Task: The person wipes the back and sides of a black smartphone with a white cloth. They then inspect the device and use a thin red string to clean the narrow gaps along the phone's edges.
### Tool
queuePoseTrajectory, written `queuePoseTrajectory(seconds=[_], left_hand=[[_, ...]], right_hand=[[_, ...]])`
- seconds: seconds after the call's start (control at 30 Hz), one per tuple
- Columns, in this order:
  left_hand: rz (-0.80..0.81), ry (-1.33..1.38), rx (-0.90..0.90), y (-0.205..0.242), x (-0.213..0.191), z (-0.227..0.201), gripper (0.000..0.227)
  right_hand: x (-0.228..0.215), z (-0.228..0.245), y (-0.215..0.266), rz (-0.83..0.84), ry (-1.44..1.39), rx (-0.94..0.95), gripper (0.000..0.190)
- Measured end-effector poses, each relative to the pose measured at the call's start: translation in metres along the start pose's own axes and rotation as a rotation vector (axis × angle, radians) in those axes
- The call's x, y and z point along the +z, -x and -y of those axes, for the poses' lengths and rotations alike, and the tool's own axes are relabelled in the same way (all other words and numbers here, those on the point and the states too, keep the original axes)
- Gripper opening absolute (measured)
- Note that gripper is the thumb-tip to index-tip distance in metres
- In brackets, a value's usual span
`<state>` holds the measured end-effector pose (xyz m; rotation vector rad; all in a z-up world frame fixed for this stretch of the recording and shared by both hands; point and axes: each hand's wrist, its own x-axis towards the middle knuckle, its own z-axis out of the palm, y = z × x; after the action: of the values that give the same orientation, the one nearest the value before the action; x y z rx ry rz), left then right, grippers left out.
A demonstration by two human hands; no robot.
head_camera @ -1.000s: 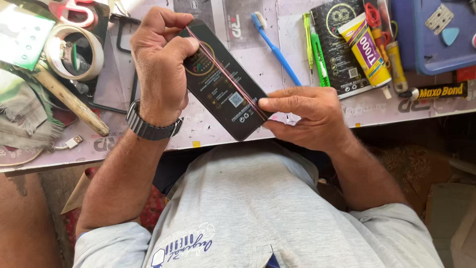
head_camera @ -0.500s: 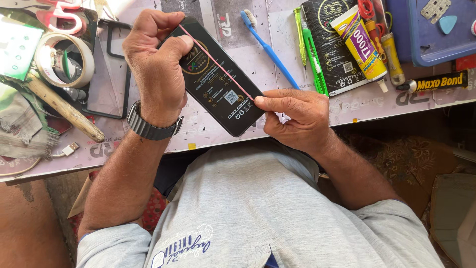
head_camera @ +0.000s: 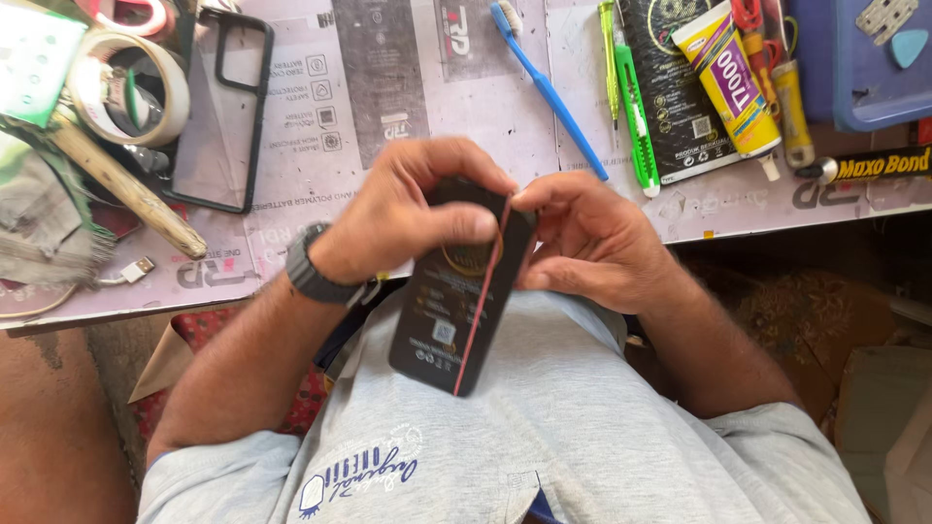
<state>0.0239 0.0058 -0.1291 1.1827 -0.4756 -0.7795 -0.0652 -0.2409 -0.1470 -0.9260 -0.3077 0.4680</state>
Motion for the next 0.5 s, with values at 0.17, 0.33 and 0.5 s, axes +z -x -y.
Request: queuePoseTrajectory(seconds=[0.17, 0.33, 0.5], left_hand=[[-0.063, -0.104, -0.027, 0.014, 0.016, 0.009, 0.03], [-0.066, -0.285, -0.037, 0.013, 0.021, -0.002, 0.028], [-0.071, -0.336, -0.024, 0.011, 0.025, -0.002, 0.027]], right_hand=[[-0.003, 0.002, -0.001, -0.047, 0.018, 0.154, 0.047], [-0.009, 0.015, -0.011, 0.015, 0.019, 0.221, 0.046], [-0.021, 0.019, -0.019, 0.071, 0.151, 0.238, 0.045]])
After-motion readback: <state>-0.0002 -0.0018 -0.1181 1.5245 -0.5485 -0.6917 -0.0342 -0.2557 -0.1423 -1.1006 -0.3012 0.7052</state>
